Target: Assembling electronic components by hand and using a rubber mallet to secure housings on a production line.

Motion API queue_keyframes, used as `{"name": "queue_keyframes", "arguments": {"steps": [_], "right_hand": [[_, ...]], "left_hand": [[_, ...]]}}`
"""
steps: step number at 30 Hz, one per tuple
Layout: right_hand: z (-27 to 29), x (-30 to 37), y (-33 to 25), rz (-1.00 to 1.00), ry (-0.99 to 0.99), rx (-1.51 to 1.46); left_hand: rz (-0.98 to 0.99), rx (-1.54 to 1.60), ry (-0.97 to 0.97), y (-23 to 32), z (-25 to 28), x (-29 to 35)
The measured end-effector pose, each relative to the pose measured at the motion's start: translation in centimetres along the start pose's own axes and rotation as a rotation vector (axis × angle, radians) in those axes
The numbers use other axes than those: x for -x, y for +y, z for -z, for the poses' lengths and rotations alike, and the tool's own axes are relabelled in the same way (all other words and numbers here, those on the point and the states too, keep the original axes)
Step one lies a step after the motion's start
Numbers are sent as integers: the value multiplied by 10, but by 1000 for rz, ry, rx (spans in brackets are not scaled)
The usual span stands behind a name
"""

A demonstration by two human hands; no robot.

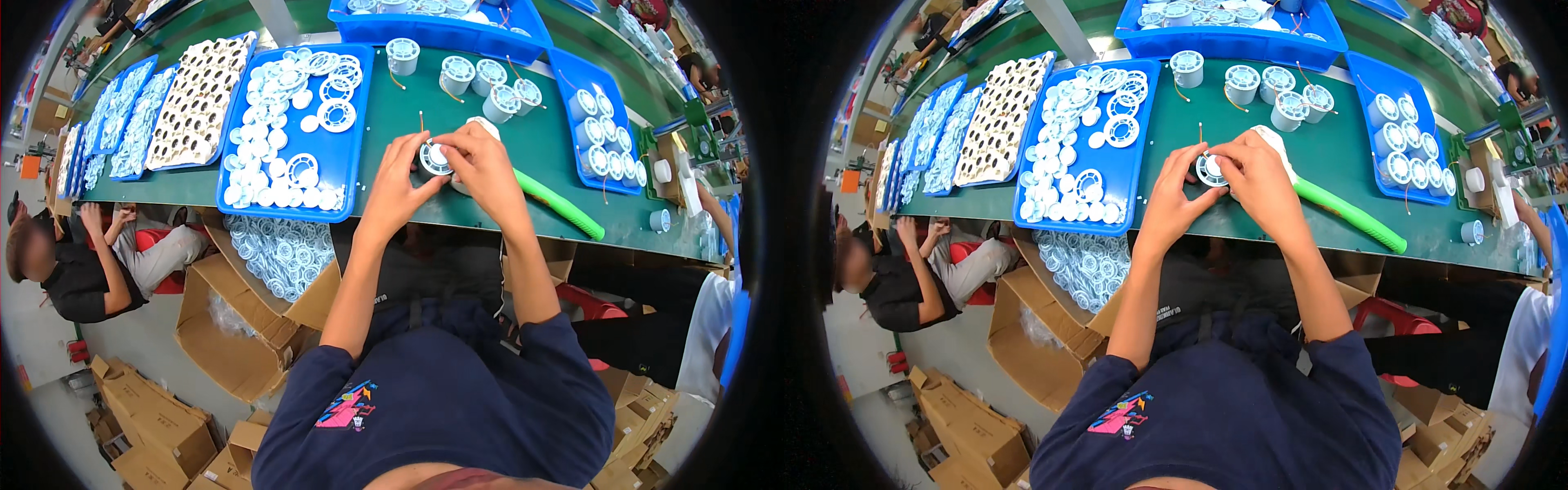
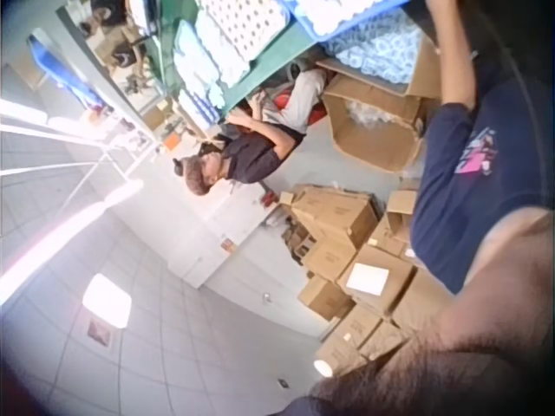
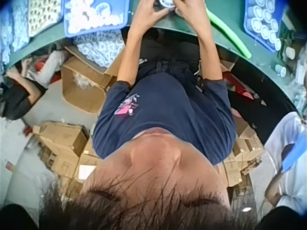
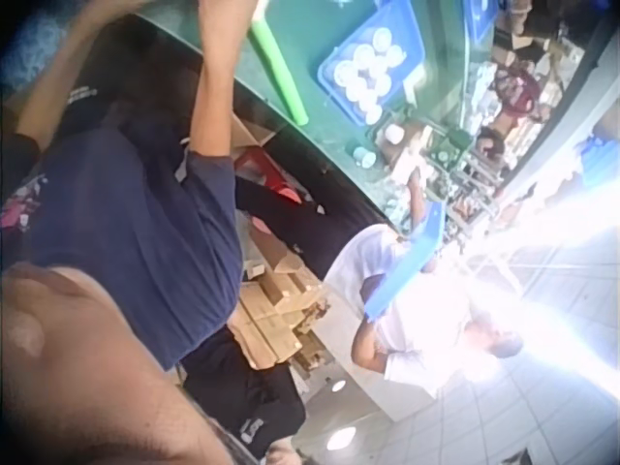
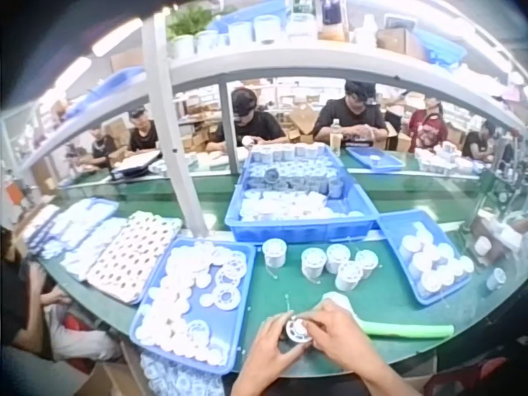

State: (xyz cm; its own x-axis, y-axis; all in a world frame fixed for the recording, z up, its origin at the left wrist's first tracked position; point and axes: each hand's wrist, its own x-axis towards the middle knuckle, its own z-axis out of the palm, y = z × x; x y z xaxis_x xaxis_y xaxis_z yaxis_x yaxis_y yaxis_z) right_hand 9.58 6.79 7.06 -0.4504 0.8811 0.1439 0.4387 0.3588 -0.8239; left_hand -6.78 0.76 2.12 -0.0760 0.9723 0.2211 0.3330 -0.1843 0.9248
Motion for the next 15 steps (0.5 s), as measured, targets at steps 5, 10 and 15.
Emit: {"name": "queue_keyframes", "arguments": {"steps": [5,10,15], "right_hand": [[-3,3,-4,43,51,37],[-8,10,-6,40,112,61],[-9,15,-10,92,87,92]], "left_hand": [[-92,-109,49,-9,-8,2],[-220,-267,154,-6,-8,4],[-168,-420,148,-10,-8,10]]}}
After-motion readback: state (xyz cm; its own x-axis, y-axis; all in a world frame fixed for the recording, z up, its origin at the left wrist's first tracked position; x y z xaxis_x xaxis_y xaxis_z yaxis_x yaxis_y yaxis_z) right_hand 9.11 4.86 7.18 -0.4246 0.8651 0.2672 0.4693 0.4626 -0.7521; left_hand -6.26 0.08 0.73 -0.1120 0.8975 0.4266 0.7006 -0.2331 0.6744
